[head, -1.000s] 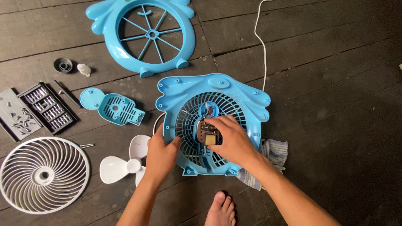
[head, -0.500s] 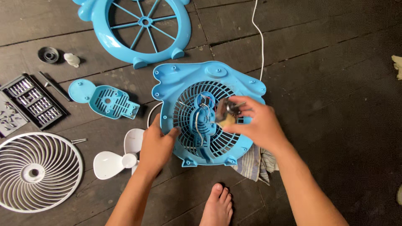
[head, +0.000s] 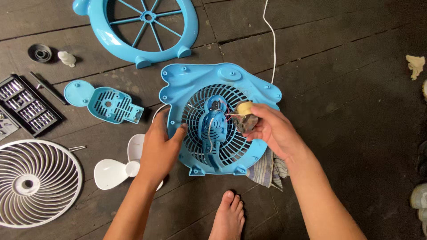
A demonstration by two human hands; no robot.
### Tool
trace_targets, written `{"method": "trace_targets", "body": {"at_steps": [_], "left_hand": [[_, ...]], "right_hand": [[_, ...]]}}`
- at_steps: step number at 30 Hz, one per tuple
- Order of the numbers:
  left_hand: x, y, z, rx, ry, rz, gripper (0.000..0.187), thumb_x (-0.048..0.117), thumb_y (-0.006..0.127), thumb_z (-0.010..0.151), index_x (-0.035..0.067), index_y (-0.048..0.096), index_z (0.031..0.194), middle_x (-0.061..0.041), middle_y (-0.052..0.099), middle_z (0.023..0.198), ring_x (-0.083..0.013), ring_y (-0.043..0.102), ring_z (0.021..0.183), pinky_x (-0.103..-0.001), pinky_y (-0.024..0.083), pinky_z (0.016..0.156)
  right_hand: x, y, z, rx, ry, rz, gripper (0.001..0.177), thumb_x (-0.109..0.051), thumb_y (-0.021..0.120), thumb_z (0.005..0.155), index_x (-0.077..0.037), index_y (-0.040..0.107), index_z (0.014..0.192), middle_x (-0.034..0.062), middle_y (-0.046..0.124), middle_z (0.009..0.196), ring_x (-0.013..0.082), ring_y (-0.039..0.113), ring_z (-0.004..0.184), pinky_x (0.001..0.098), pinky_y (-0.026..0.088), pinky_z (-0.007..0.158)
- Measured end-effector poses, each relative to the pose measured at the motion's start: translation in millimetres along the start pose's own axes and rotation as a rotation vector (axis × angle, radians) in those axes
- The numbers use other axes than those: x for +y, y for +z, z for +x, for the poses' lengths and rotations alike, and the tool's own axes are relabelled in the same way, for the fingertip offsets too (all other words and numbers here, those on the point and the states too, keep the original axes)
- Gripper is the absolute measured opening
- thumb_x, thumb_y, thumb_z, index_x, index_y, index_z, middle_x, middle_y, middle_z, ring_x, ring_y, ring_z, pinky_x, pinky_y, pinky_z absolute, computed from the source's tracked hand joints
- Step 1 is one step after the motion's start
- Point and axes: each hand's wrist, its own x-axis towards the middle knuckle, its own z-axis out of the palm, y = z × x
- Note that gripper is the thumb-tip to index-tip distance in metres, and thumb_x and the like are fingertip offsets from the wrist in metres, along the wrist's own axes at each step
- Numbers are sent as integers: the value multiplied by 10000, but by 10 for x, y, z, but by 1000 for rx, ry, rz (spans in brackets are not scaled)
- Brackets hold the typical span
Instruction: The person assembles a blue electric fan by installing the motor into the rear housing, connecting wires, and securing a plastic cover with a screwdriver. The fan blades and front grille remain detached on the floor.
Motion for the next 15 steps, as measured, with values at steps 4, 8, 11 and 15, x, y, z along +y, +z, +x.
{"method": "trace_targets", "body": {"at_steps": [4,8,11,15], "left_hand": [[163,-16,-56,293,425,246,647,142,768,818,-67,484,1361,-244,572,1241,-371,590,980,-430,505,834],[360,15,-246,469,736,396,579,38,712,779,-63,493,1306,-249,518,1207,-432,546,1070,-491,477,909],[489,176,-441,67,639,175,445,31,702,831,-1,574,1256,-193,591,1168,-388,608,1078,-446,518,891],[579,505,-636,-199,501,159,328,71,690,837,-21,603,1140,-196,604,1108,-380,599,1009,-451,513,849]], "right_hand": [[76,-1,-27,-7,48,141,496,-405,544,1003,7,628,1267,159,735,1070,207,707,841,324,566,690],[146,-17,-58,-12,62,197,550,-440,522,994,12,608,1297,168,732,1108,222,712,868,325,571,721],[216,-16,-59,1,68,269,590,-441,512,957,17,589,1320,175,720,1167,257,712,937,363,571,806],[288,-5,-26,53,109,402,603,-432,488,911,-16,571,1340,165,692,1258,275,687,1080,409,529,933]]}}
